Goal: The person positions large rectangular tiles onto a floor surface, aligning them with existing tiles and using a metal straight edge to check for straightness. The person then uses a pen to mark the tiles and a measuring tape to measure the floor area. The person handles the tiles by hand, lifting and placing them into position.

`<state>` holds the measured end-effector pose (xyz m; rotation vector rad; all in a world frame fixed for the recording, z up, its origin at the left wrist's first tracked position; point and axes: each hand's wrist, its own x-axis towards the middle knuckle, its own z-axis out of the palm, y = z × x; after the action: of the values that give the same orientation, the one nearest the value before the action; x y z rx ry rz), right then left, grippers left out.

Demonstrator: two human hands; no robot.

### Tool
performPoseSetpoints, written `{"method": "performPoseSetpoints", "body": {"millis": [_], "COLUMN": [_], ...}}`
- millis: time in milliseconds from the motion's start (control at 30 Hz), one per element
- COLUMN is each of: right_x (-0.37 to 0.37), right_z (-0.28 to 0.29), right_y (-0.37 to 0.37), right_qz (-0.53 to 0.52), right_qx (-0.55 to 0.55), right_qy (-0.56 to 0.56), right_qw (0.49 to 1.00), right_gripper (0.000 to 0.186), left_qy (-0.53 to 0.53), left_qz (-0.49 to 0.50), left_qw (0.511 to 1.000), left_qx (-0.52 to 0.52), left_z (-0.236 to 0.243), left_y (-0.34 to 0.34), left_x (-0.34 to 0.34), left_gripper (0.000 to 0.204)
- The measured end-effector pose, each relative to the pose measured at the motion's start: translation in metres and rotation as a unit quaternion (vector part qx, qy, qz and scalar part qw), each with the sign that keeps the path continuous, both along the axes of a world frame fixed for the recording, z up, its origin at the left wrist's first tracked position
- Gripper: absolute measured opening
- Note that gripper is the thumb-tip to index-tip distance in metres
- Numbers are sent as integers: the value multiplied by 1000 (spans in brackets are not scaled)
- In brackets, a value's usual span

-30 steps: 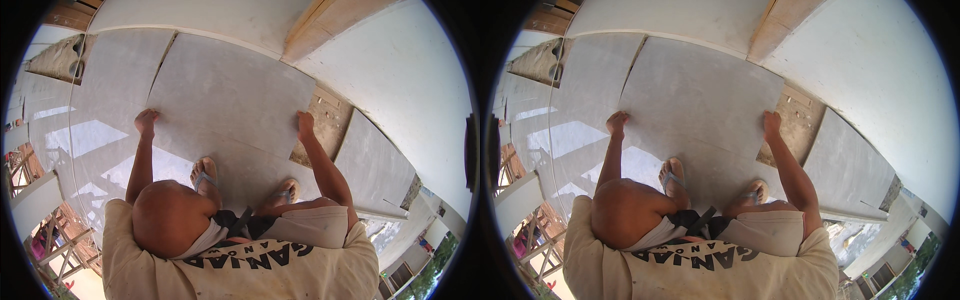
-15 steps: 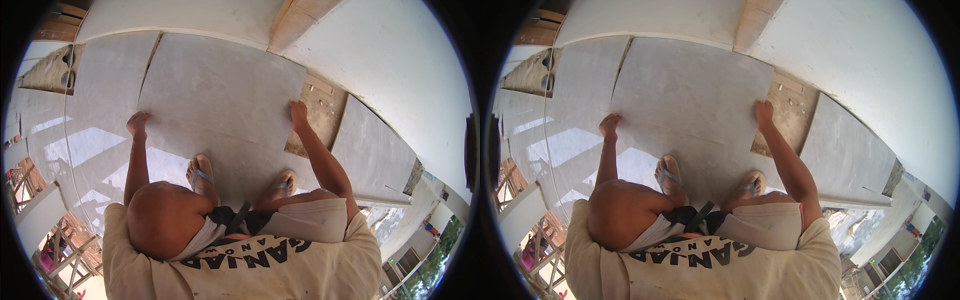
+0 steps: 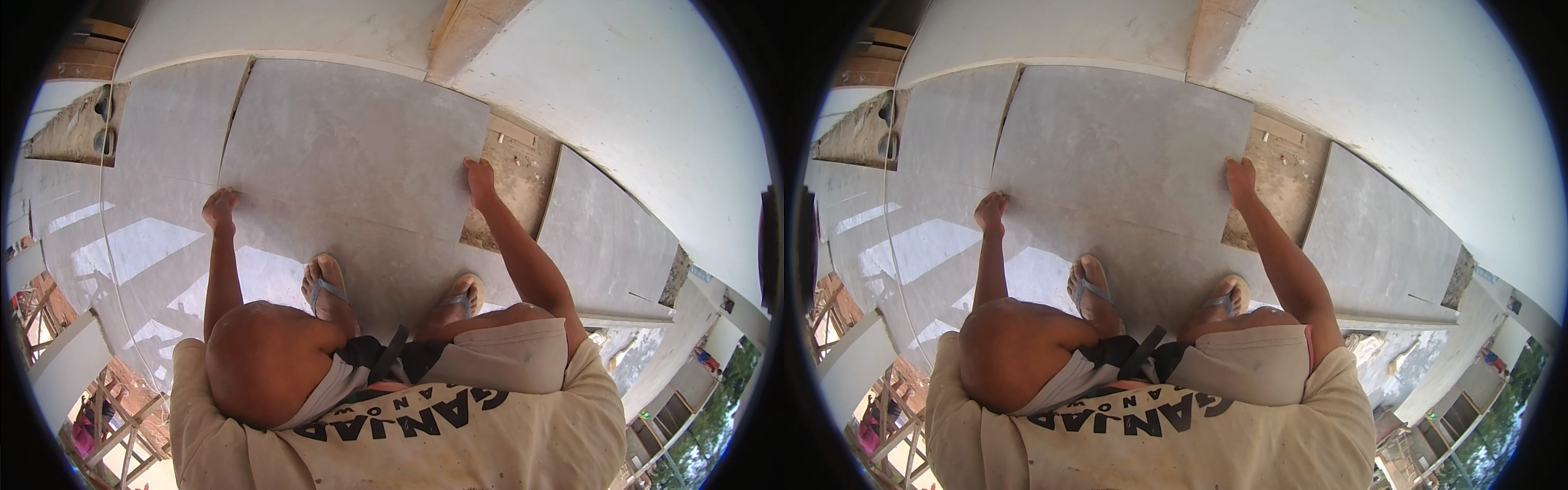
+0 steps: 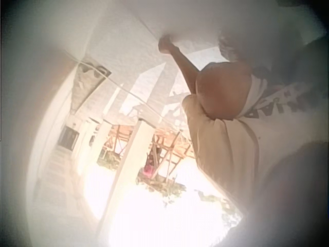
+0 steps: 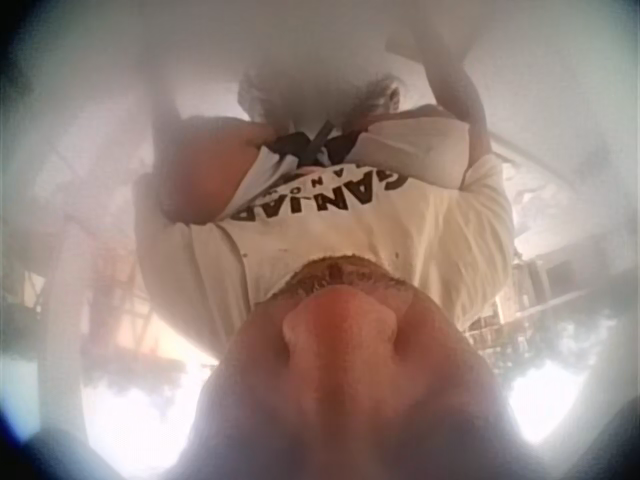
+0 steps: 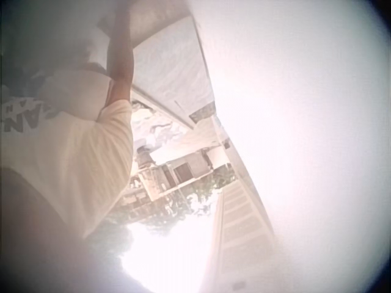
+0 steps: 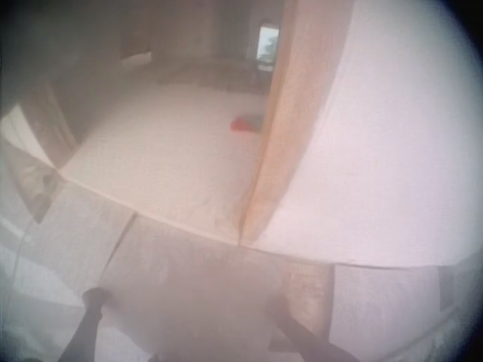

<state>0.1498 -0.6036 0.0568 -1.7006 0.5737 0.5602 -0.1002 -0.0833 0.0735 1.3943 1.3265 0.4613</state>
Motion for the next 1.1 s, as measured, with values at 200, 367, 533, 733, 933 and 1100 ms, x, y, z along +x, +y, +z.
{"method": "performPoseSetpoints", "body": {"millis": [200, 367, 533, 733, 933, 1100], "right_x": [2, 0, 1, 0, -11, -13], "right_z": [12, 18, 21, 16, 9, 4], "right_y": [-4, -15, -34, -56, -67, -68], "right_qz": [39, 86, 52, 69, 108, 128], "right_qx": [3, -42, 3, -1, 16, 4], "right_qy": [14, -10, 15, 23, 0, -21], "right_qw": [999, 995, 999, 997, 994, 991], "right_gripper": [30, 28, 29, 28, 26, 24], "left_qy": [-14, -16, -19, -21, -15, -3], "left_qz": [2, 9, 10, 7, -1, 6], "left_qw": [1000, 1000, 1000, 1000, 1000, 1000], "left_qx": [5, 8, 7, 15, 20, 14], "left_z": [0, -3, -5, -5, -7, -9], "left_y": [-1, -1, -1, -1, 1, -2], "left_x": [-1, -3, -3, -3, -2, 1], "left_gripper": [23, 21, 21, 20, 20, 20]}}
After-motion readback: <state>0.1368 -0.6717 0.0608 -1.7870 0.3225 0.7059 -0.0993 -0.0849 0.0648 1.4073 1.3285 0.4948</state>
